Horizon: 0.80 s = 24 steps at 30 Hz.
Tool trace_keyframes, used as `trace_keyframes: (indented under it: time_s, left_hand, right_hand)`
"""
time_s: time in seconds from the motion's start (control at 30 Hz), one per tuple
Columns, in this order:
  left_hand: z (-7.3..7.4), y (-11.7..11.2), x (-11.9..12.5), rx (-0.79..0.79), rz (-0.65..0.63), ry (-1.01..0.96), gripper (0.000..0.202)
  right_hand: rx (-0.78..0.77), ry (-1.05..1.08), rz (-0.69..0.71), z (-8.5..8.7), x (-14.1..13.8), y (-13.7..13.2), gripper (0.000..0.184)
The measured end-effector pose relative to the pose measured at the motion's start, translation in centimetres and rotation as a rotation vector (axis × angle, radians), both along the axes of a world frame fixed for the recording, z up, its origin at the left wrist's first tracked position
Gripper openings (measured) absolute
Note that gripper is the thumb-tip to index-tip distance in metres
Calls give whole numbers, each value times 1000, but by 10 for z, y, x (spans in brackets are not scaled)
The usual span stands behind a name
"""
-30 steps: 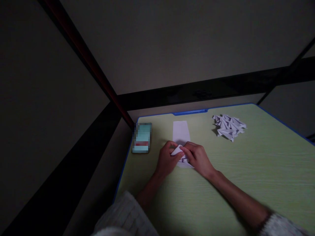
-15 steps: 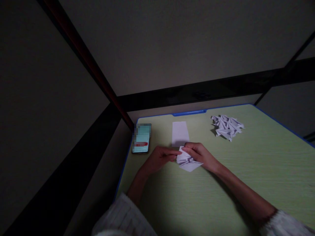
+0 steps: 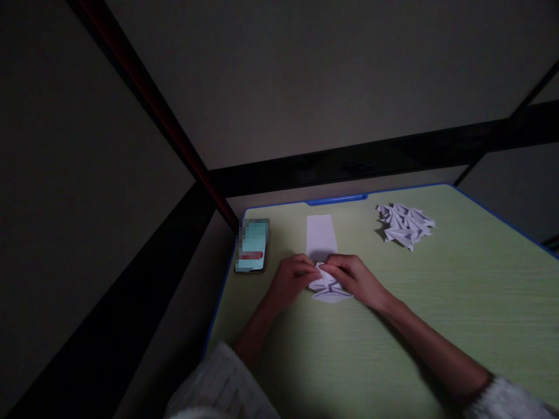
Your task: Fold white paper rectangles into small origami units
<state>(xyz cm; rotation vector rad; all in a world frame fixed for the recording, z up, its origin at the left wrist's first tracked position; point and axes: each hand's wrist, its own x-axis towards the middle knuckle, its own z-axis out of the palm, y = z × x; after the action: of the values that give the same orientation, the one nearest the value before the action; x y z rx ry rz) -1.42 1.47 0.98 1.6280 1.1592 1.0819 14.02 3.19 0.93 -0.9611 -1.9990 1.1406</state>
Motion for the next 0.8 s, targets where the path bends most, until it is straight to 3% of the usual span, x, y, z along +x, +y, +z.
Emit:
trace_keyframes:
  time_s: [0.13,0.3,0.4,0.57,0.8]
  left_hand:
    - [-4,-1,8,4,153,-99,9]
    - [-9,-3,14,-12,308,-173,7]
    - [-11,-5,19,-44,372,-189,6]
    - [-15,-10,25,-65,452,-260,9]
    - [-15,-10,29,-67,508,-265,6]
  right_hand:
    - [-43,56,-65,-2,-3,-1,38]
    - [-383,217,9,-4,-4,0,37]
    - [-502,264,0,-6,-6,1,36]
    - [-550,282,-57,-9,-8,1,34]
    - [-573,295,5,-10,-5,1,34]
